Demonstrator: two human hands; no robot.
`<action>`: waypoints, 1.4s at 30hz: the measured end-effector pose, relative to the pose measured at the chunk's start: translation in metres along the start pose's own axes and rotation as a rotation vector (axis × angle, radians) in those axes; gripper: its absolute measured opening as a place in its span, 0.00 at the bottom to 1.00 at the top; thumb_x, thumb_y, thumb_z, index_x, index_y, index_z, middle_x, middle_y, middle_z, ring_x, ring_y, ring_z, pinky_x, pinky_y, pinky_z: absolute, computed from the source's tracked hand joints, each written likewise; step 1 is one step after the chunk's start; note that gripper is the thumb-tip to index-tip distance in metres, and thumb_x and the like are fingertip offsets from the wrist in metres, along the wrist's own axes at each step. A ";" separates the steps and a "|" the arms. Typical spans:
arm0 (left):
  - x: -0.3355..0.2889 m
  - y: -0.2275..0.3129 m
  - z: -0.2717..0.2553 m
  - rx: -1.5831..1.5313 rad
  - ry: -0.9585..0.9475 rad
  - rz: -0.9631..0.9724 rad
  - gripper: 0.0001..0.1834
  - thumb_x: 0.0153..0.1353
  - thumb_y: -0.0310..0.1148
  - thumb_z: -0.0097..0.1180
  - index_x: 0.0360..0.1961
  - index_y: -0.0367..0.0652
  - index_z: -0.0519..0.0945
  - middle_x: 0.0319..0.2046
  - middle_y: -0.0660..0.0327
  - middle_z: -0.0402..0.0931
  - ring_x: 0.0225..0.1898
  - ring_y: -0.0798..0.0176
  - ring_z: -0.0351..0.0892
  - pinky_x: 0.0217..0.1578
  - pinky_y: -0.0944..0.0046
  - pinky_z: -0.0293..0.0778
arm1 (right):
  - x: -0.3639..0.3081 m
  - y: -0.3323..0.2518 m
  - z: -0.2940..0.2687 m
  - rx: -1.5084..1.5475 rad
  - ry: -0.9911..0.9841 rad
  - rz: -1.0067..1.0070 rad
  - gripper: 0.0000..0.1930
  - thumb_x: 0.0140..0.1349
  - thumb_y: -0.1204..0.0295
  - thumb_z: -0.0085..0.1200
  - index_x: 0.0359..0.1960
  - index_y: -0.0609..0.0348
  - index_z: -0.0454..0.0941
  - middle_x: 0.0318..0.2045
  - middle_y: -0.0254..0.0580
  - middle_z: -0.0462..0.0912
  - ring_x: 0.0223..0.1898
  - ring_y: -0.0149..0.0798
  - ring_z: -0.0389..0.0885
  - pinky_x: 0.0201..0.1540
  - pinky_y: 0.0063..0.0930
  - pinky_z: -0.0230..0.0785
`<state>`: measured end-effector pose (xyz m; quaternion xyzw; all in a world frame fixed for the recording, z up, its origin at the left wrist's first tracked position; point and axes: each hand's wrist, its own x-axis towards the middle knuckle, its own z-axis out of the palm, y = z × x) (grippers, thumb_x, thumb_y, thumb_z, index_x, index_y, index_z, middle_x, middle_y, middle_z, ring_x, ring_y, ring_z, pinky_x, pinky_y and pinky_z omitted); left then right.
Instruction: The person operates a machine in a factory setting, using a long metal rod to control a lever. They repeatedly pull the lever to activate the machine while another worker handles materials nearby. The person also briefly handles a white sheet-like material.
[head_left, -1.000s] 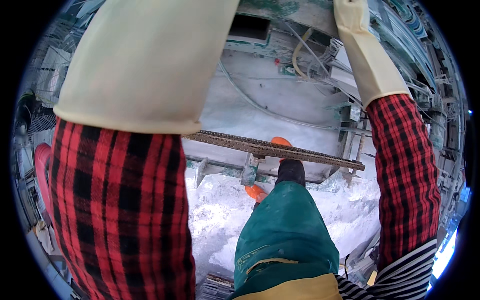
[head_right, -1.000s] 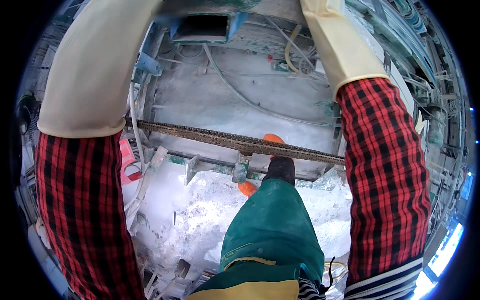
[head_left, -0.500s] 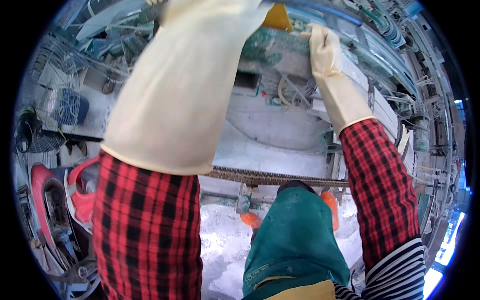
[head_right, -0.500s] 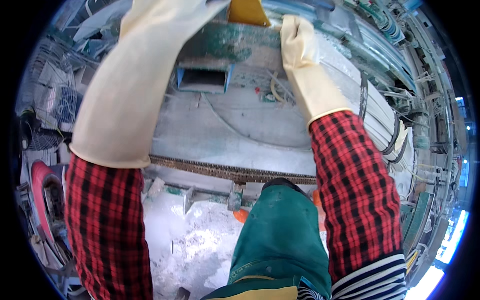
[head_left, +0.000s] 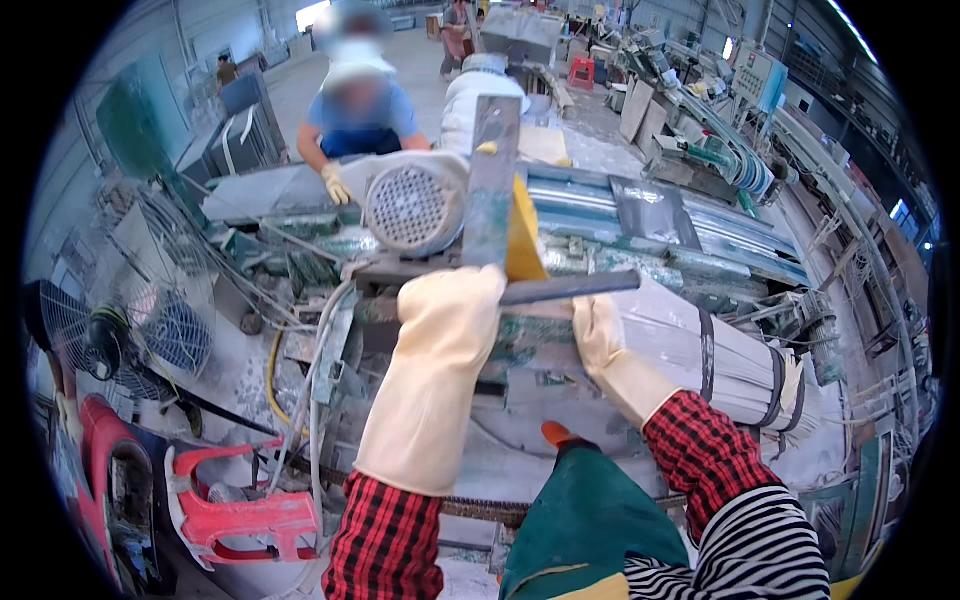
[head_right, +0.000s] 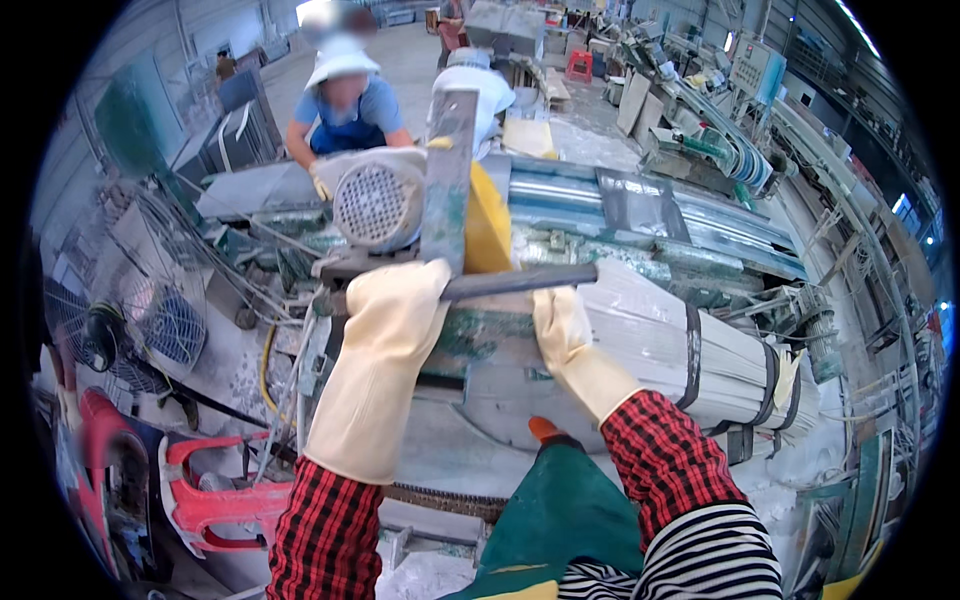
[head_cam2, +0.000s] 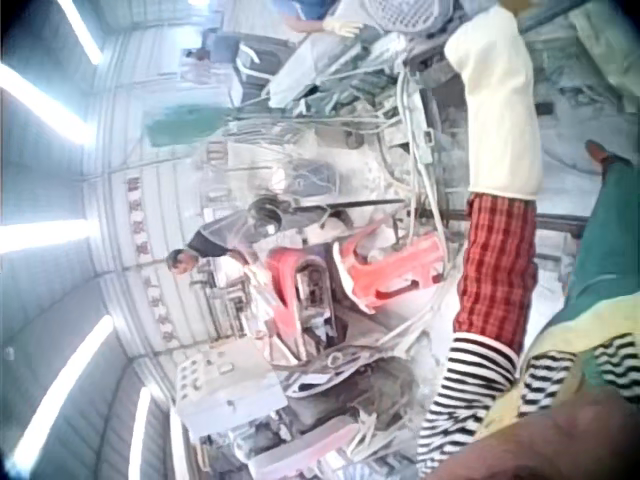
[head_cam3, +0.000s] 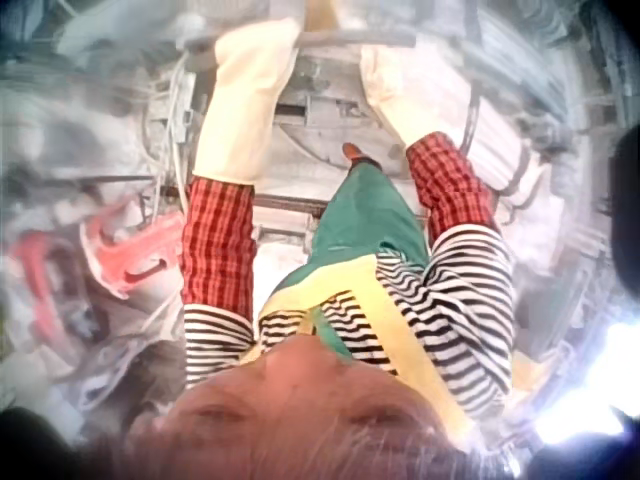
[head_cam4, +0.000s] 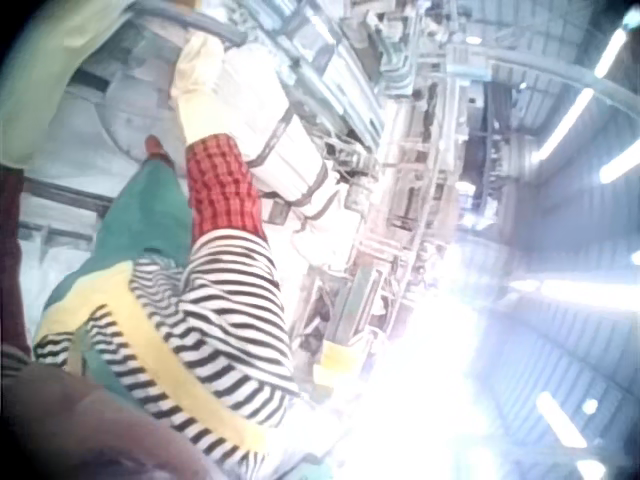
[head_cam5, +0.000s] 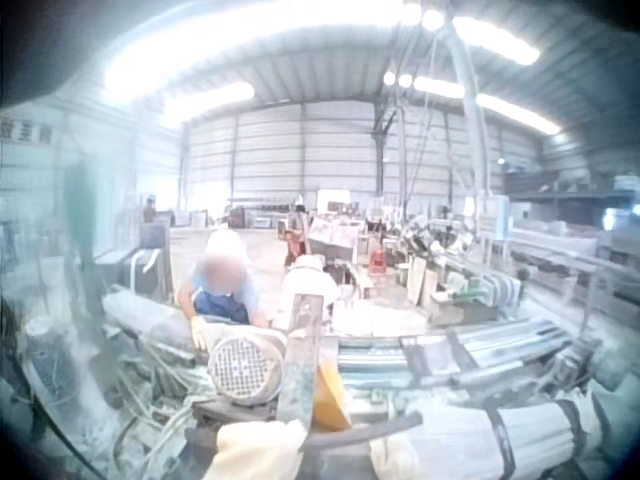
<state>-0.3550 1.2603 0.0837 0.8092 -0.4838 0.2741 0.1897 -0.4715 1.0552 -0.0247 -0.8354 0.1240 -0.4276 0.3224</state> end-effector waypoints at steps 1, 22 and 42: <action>0.004 0.004 0.004 0.025 -0.010 -0.005 0.02 0.54 0.32 0.56 0.29 0.48 0.78 0.19 0.58 0.76 0.25 0.53 0.81 0.28 0.50 0.73 | -0.006 0.026 0.004 -0.077 0.082 -0.114 0.13 0.70 0.67 0.49 0.29 0.63 0.78 0.27 0.58 0.78 0.34 0.63 0.76 0.39 0.49 0.68; 0.045 0.071 0.049 0.646 0.249 -0.548 0.13 0.73 0.30 0.50 0.53 0.34 0.77 0.50 0.44 0.77 0.55 0.40 0.76 0.61 0.37 0.67 | 0.274 0.306 0.330 0.902 -0.664 0.893 0.23 0.68 0.56 0.53 0.59 0.56 0.79 0.56 0.47 0.82 0.55 0.45 0.81 0.59 0.35 0.71; 0.048 0.065 0.057 0.777 0.130 -0.570 0.14 0.73 0.31 0.49 0.54 0.34 0.76 0.52 0.43 0.76 0.55 0.40 0.76 0.62 0.40 0.67 | 0.286 0.261 0.359 0.501 -1.155 0.463 0.24 0.62 0.48 0.56 0.41 0.58 0.87 0.40 0.53 0.87 0.41 0.49 0.85 0.45 0.41 0.75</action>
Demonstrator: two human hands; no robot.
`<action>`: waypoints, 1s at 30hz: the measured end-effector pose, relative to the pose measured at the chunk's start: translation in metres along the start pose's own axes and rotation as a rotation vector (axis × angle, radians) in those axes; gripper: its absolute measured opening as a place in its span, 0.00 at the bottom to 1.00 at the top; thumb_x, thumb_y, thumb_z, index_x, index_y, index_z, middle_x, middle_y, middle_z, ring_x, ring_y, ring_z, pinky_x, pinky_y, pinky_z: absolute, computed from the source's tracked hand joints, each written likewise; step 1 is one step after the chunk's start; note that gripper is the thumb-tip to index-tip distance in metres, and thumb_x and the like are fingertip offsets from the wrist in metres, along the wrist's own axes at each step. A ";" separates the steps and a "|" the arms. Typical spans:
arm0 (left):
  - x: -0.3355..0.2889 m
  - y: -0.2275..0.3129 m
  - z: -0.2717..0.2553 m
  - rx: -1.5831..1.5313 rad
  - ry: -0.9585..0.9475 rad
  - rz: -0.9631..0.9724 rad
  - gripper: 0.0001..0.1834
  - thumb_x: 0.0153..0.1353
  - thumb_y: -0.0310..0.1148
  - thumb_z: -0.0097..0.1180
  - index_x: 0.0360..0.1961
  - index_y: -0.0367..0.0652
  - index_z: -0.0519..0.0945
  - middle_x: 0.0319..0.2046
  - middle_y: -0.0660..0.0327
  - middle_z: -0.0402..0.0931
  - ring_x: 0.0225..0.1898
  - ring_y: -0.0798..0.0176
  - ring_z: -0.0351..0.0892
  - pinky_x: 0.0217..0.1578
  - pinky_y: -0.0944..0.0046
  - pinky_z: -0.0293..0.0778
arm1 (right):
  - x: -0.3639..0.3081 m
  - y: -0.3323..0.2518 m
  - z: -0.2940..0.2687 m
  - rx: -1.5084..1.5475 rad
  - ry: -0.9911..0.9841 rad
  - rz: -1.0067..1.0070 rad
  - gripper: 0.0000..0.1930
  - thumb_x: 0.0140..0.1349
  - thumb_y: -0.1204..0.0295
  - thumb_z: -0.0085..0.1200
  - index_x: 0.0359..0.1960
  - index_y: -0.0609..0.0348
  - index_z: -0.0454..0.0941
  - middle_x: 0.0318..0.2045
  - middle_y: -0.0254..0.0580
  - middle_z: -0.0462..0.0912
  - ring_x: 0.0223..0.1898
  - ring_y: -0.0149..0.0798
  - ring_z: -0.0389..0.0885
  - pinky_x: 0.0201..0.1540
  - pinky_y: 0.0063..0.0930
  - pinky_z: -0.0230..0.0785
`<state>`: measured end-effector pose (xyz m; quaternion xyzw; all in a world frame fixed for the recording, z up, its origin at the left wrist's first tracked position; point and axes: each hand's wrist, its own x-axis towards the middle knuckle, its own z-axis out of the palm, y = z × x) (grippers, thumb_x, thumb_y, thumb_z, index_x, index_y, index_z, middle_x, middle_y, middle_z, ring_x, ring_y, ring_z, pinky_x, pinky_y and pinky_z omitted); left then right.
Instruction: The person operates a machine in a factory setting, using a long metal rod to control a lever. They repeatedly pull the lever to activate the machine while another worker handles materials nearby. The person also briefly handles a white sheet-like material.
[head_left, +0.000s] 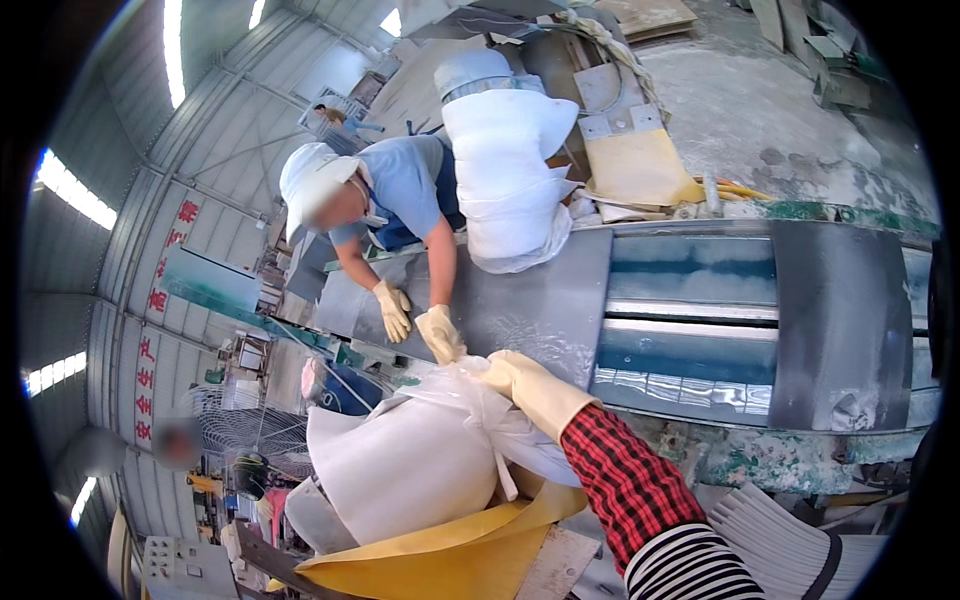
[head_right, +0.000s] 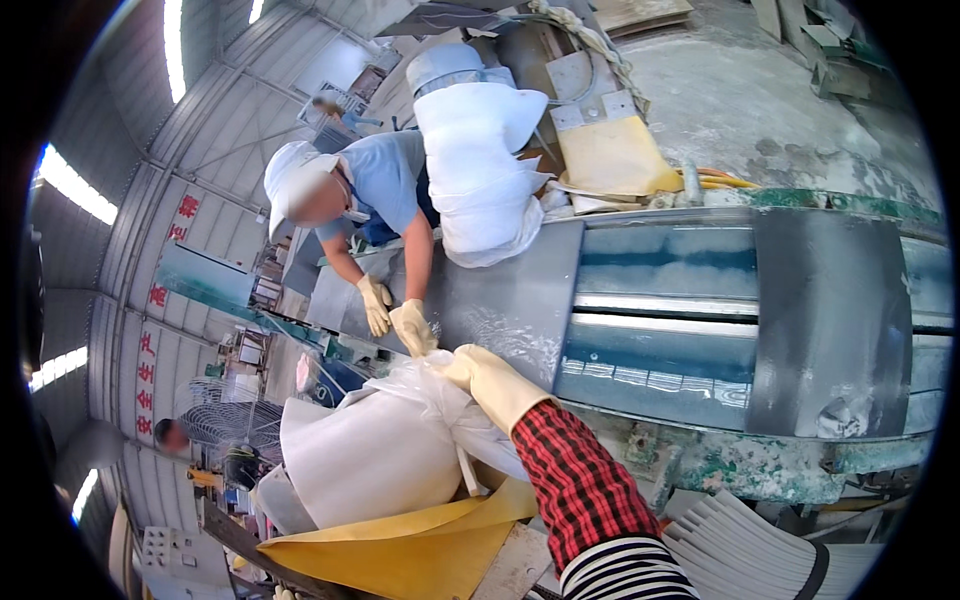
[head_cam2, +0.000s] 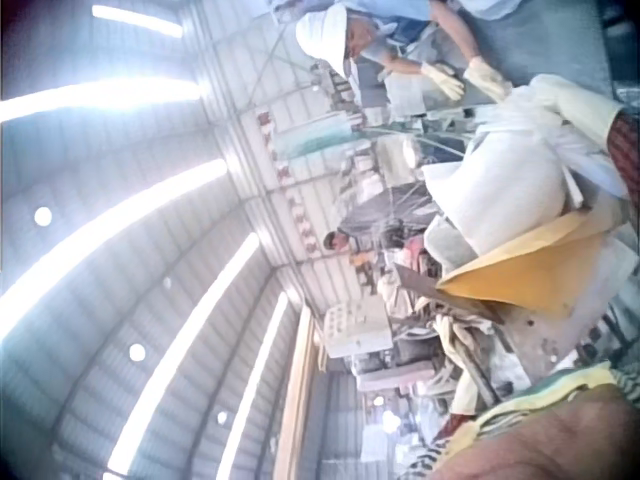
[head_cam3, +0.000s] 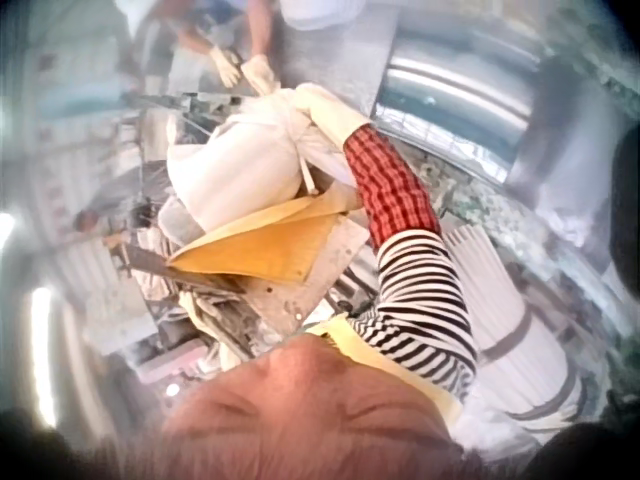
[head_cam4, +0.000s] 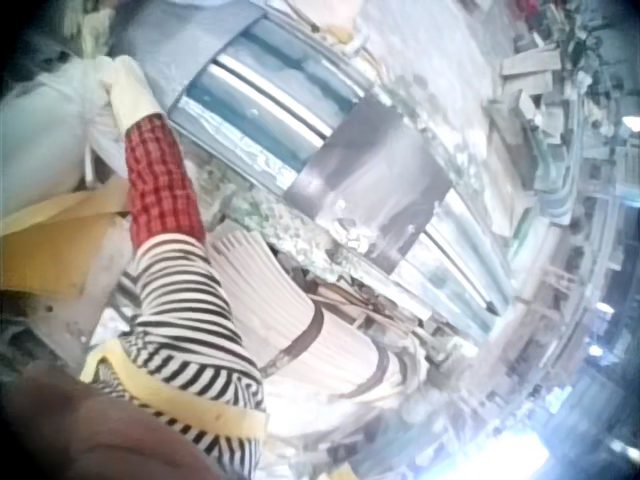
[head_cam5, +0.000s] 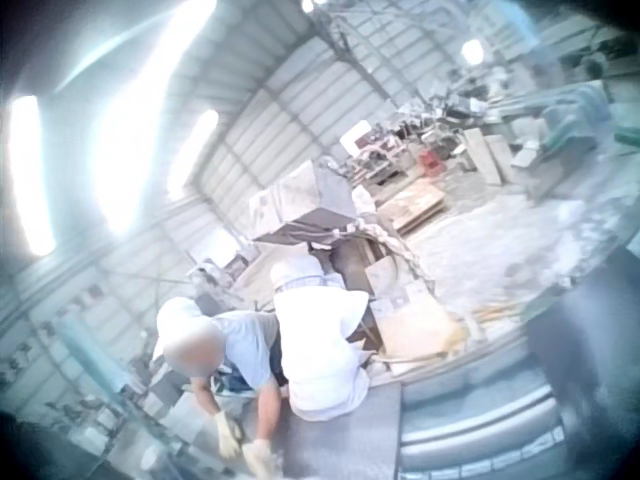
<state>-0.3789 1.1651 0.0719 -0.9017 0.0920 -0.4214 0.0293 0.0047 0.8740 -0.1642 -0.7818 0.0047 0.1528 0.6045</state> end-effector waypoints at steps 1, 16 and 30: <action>-0.006 0.000 -0.002 0.006 -0.004 -0.006 0.14 0.73 0.31 0.49 0.54 0.34 0.76 0.52 0.43 0.76 0.55 0.40 0.76 0.62 0.40 0.67 | 0.004 0.003 0.008 -0.153 0.020 -0.072 0.23 0.63 0.48 0.56 0.40 0.57 0.88 0.40 0.51 0.87 0.40 0.48 0.86 0.44 0.41 0.74; -0.009 -0.001 -0.013 0.071 -0.040 0.035 0.13 0.72 0.28 0.50 0.53 0.31 0.76 0.49 0.42 0.79 0.55 0.41 0.78 0.68 0.38 0.61 | 0.053 0.044 0.023 -0.106 -0.050 -0.177 0.21 0.64 0.51 0.53 0.46 0.53 0.86 0.41 0.46 0.88 0.40 0.50 0.86 0.44 0.41 0.75; -0.001 0.001 -0.009 0.007 0.026 -0.055 0.07 0.69 0.26 0.55 0.45 0.35 0.79 0.45 0.46 0.81 0.54 0.42 0.79 0.67 0.34 0.61 | 0.083 0.057 0.039 -0.006 -0.067 -0.217 0.21 0.65 0.52 0.52 0.48 0.52 0.85 0.42 0.46 0.88 0.41 0.51 0.86 0.44 0.41 0.76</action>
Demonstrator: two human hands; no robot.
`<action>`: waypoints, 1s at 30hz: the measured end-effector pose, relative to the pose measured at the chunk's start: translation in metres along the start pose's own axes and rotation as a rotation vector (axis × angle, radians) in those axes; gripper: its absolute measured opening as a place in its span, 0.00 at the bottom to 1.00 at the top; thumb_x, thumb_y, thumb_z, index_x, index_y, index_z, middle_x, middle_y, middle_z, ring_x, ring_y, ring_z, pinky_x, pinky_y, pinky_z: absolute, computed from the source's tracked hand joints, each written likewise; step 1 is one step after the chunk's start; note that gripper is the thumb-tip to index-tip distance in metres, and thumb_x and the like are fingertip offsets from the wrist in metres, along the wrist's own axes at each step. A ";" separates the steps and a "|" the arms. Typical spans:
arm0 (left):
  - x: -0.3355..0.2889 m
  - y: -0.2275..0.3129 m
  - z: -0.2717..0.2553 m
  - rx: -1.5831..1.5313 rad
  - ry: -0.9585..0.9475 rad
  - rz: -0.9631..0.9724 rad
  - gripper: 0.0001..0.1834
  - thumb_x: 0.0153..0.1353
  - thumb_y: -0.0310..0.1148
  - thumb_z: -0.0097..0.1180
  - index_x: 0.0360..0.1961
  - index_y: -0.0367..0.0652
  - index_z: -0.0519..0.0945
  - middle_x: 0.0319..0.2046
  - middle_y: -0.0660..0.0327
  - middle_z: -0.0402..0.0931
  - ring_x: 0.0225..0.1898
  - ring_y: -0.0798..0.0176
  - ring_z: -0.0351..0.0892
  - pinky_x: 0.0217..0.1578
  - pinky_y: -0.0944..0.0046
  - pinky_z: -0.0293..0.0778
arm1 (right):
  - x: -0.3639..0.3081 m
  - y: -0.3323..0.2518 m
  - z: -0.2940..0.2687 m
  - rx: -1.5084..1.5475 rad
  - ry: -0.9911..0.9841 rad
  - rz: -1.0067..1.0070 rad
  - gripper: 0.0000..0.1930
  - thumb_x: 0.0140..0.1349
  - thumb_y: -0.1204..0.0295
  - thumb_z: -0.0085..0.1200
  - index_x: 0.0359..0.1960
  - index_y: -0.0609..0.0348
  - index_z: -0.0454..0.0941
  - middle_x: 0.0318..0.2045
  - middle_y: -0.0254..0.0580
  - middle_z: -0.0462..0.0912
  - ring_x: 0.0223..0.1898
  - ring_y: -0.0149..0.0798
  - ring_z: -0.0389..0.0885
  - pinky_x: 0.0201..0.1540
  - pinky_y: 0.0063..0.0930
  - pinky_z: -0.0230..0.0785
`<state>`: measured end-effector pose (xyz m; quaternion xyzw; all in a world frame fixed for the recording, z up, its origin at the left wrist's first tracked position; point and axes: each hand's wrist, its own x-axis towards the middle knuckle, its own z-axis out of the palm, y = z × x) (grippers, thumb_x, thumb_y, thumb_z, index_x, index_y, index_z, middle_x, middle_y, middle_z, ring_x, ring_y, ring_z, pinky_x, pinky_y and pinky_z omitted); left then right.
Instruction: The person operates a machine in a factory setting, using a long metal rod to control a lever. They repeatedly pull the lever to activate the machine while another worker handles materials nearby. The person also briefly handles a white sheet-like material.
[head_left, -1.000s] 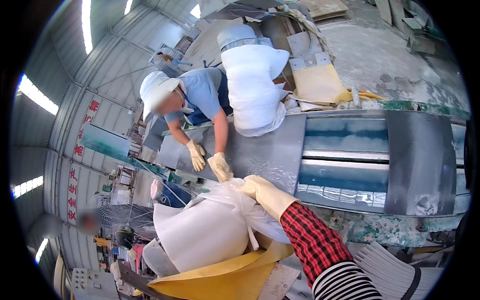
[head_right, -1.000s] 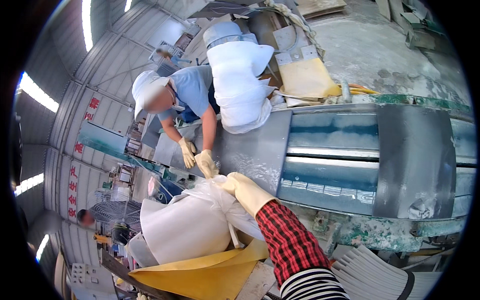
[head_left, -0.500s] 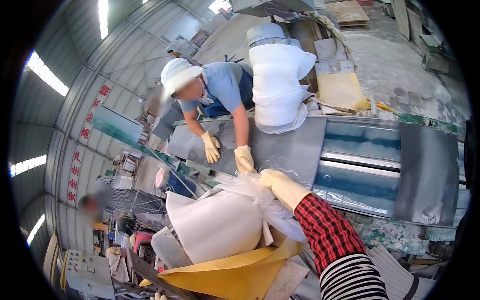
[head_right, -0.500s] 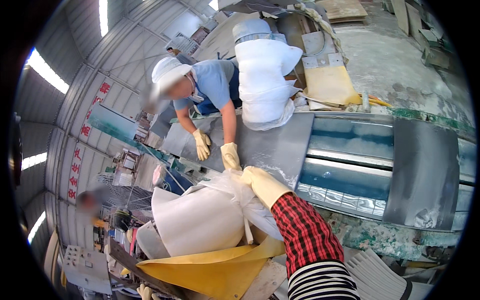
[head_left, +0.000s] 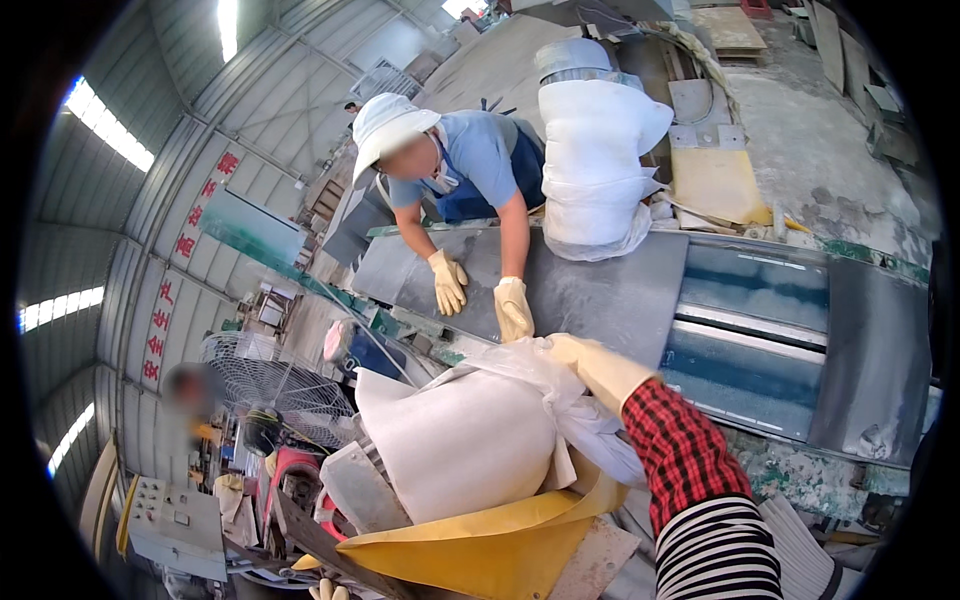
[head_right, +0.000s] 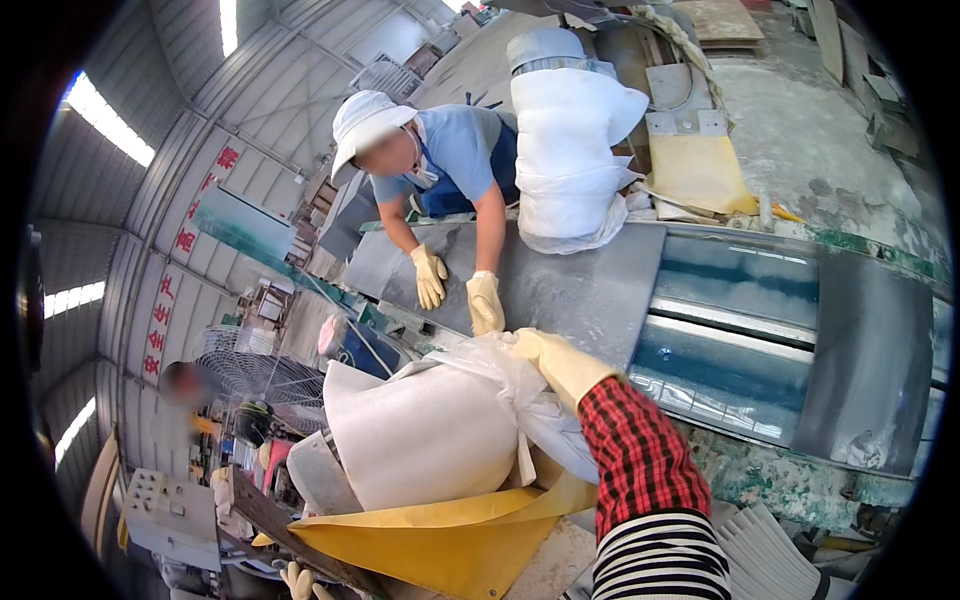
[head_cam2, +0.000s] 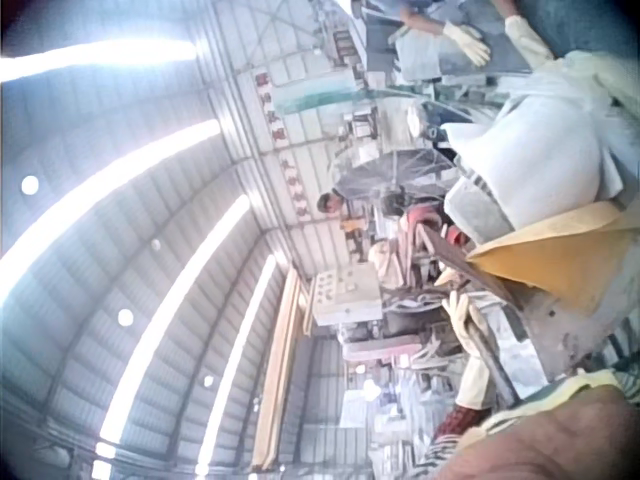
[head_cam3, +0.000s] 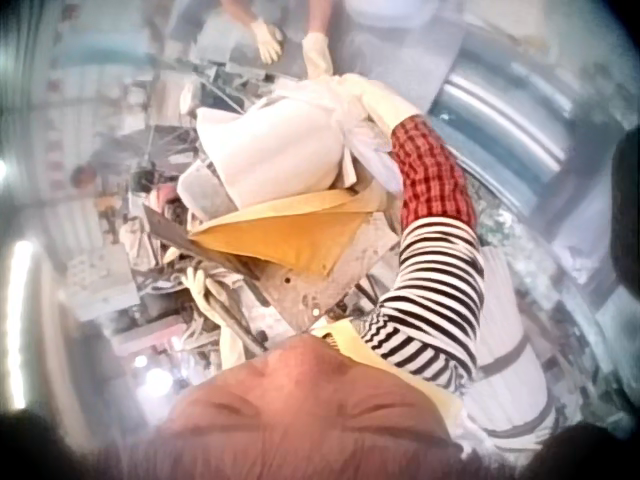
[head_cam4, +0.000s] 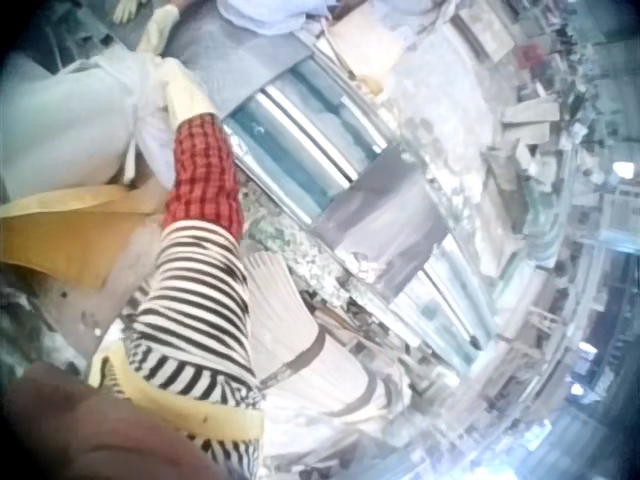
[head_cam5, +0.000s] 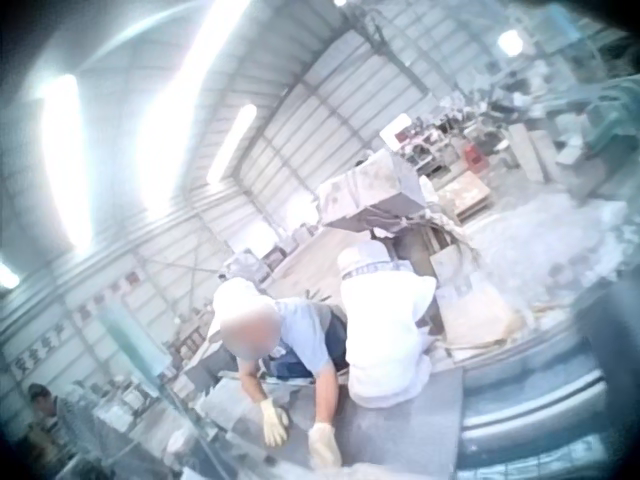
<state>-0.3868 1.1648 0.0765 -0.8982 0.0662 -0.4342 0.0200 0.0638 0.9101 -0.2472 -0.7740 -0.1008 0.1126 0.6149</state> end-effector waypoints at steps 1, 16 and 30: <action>-0.006 -0.003 -0.002 0.026 -0.030 -0.015 0.07 0.69 0.26 0.54 0.45 0.35 0.79 0.45 0.46 0.81 0.54 0.42 0.79 0.66 0.34 0.61 | -0.004 -0.013 0.000 -0.021 -0.029 0.026 0.21 0.65 0.51 0.52 0.48 0.52 0.85 0.42 0.46 0.88 0.41 0.51 0.86 0.44 0.41 0.76; -0.008 -0.019 -0.014 0.057 -0.189 -0.024 0.11 0.69 0.29 0.54 0.48 0.35 0.79 0.49 0.42 0.80 0.57 0.41 0.78 0.67 0.34 0.59 | -0.011 -0.053 -0.014 -0.118 -0.059 0.075 0.24 0.64 0.48 0.51 0.49 0.51 0.85 0.45 0.49 0.87 0.45 0.52 0.85 0.48 0.42 0.75; -0.011 -0.029 -0.020 0.047 -0.247 -0.027 0.12 0.68 0.26 0.55 0.51 0.37 0.76 0.50 0.46 0.79 0.60 0.39 0.75 0.68 0.30 0.55 | -0.046 -0.064 -0.029 -0.186 -0.046 0.151 0.27 0.63 0.45 0.51 0.51 0.51 0.84 0.47 0.50 0.86 0.49 0.52 0.84 0.51 0.43 0.74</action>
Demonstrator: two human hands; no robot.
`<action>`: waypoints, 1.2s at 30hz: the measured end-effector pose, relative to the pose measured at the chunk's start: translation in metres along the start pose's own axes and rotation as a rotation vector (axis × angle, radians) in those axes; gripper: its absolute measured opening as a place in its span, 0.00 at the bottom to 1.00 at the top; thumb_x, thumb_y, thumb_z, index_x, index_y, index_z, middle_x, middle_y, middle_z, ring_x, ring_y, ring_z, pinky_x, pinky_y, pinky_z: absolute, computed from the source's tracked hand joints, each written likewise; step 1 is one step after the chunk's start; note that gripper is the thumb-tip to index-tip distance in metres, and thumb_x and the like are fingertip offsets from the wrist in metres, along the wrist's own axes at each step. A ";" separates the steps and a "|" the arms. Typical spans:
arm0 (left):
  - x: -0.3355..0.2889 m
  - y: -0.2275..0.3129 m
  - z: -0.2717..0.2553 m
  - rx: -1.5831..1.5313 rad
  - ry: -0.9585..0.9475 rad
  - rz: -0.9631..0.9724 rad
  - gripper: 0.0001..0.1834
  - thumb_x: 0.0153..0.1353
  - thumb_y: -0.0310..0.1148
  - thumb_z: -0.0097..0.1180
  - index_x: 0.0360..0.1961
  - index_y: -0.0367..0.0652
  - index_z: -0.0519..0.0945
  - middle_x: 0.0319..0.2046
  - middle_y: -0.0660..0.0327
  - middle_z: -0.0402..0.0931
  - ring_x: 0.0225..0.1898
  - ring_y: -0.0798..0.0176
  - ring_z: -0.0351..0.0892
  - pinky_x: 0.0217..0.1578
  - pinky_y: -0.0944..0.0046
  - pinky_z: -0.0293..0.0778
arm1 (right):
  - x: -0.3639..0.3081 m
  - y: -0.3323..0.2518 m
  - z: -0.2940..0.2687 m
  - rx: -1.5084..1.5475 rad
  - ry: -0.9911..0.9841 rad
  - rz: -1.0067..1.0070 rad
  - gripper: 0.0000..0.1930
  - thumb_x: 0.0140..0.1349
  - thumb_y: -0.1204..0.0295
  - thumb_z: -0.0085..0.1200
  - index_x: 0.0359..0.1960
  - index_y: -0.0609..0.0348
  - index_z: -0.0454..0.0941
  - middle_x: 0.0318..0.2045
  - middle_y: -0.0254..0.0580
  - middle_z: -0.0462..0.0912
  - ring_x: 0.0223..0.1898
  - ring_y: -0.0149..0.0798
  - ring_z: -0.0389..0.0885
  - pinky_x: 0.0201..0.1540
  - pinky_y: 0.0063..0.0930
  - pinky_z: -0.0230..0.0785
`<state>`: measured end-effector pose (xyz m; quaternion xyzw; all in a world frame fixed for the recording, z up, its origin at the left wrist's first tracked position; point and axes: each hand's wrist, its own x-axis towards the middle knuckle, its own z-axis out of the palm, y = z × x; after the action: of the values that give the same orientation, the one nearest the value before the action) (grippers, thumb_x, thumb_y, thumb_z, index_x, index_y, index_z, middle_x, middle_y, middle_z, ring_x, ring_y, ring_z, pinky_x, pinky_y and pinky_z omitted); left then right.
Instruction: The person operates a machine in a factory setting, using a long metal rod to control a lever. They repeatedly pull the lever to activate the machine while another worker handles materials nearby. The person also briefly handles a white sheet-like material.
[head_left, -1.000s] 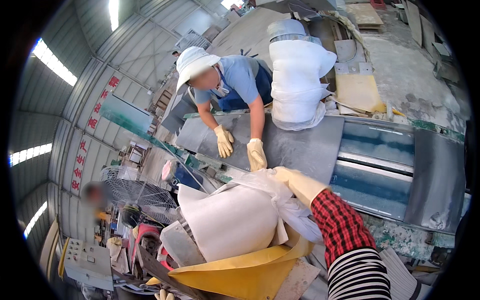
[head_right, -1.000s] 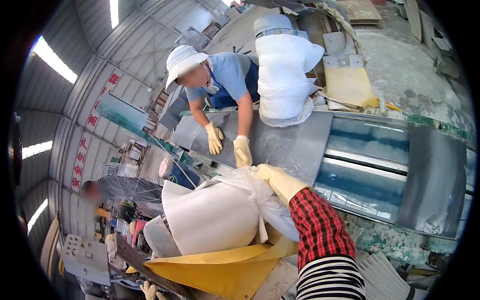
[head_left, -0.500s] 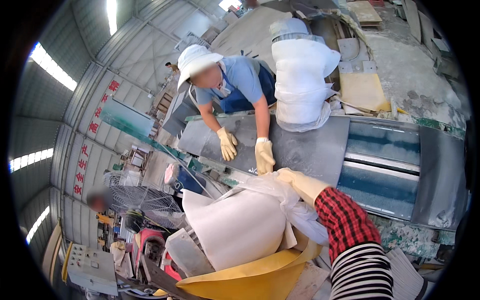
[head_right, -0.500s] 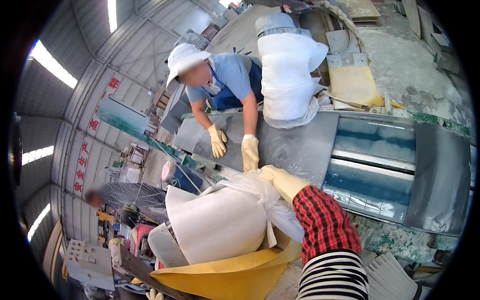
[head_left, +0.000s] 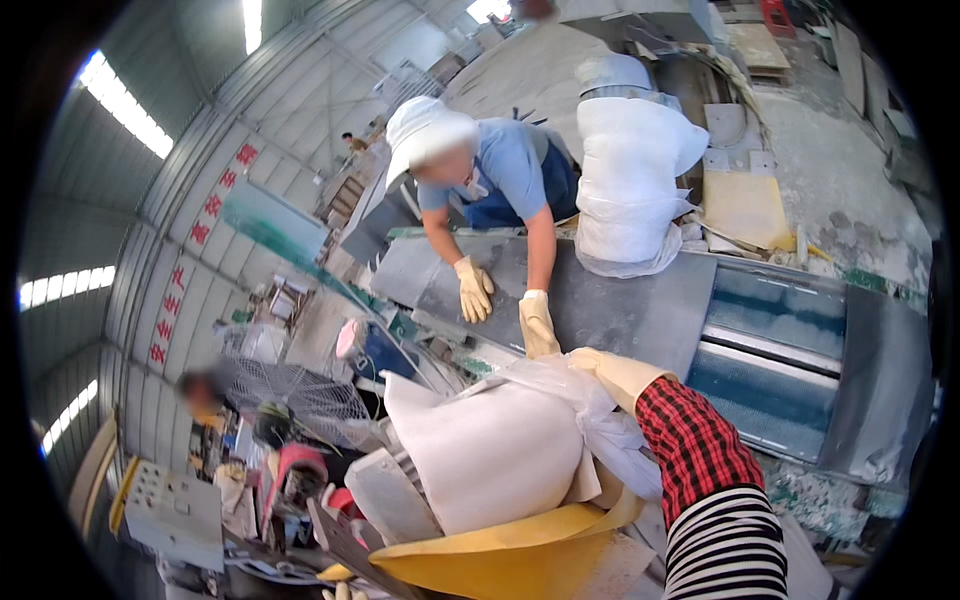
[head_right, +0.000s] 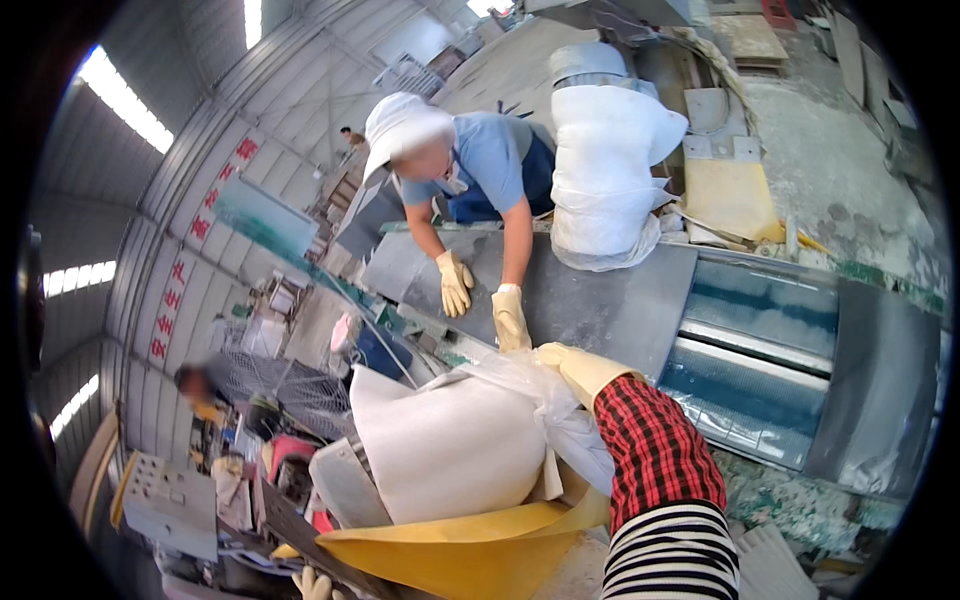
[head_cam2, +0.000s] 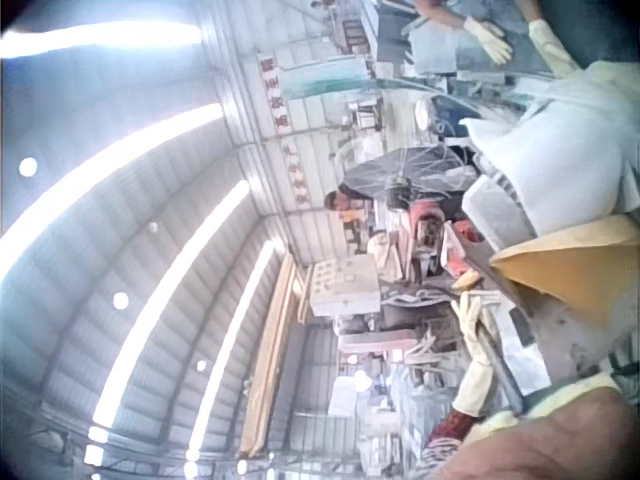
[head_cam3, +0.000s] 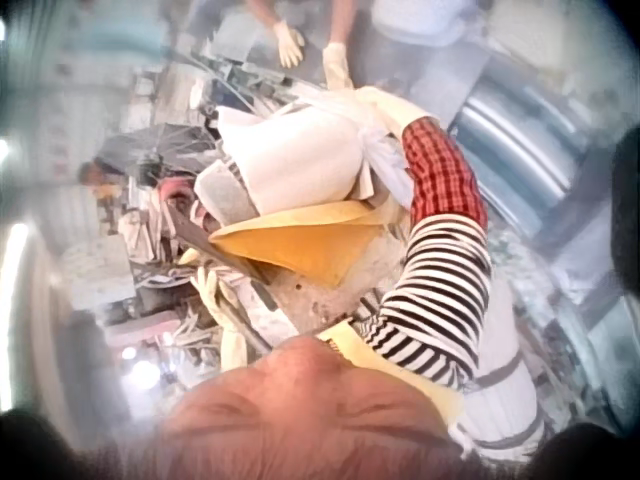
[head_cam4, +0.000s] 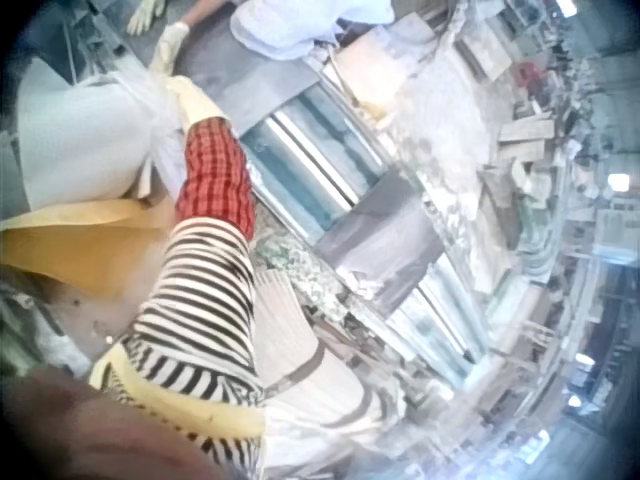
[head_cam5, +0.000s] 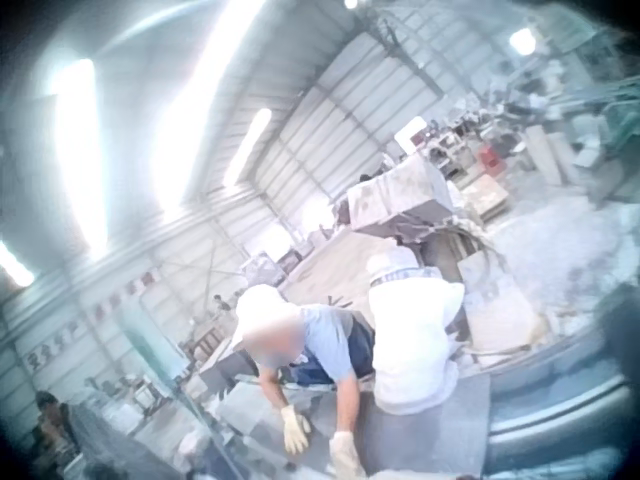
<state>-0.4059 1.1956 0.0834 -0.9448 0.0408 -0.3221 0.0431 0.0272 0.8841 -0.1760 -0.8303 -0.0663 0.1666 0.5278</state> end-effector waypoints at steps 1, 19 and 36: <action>0.003 0.002 0.001 -0.021 -0.019 -0.008 0.12 0.68 0.25 0.55 0.51 0.36 0.77 0.52 0.45 0.78 0.59 0.38 0.75 0.68 0.30 0.54 | 0.001 -0.001 -0.005 -0.014 0.005 0.006 0.27 0.63 0.45 0.51 0.51 0.51 0.84 0.48 0.51 0.85 0.50 0.52 0.84 0.51 0.43 0.74; 0.001 0.004 0.001 0.025 0.023 0.016 0.14 0.66 0.21 0.56 0.53 0.39 0.75 0.49 0.51 0.79 0.59 0.37 0.76 0.67 0.30 0.58 | -0.043 -0.042 -0.034 -0.148 0.034 0.084 0.31 0.62 0.40 0.48 0.52 0.51 0.84 0.50 0.53 0.84 0.53 0.53 0.83 0.55 0.45 0.73; 0.002 0.019 0.002 -0.084 0.051 0.000 0.15 0.70 0.34 0.53 0.53 0.40 0.78 0.54 0.45 0.77 0.60 0.40 0.73 0.67 0.38 0.59 | -0.057 -0.014 -0.007 0.281 0.183 0.003 0.29 0.63 0.43 0.51 0.48 0.55 0.85 0.45 0.52 0.86 0.48 0.52 0.85 0.51 0.42 0.74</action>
<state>-0.4042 1.1762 0.0814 -0.9372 0.0551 -0.3443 0.0024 -0.0232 0.8677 -0.1492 -0.7602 0.0074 0.0986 0.6421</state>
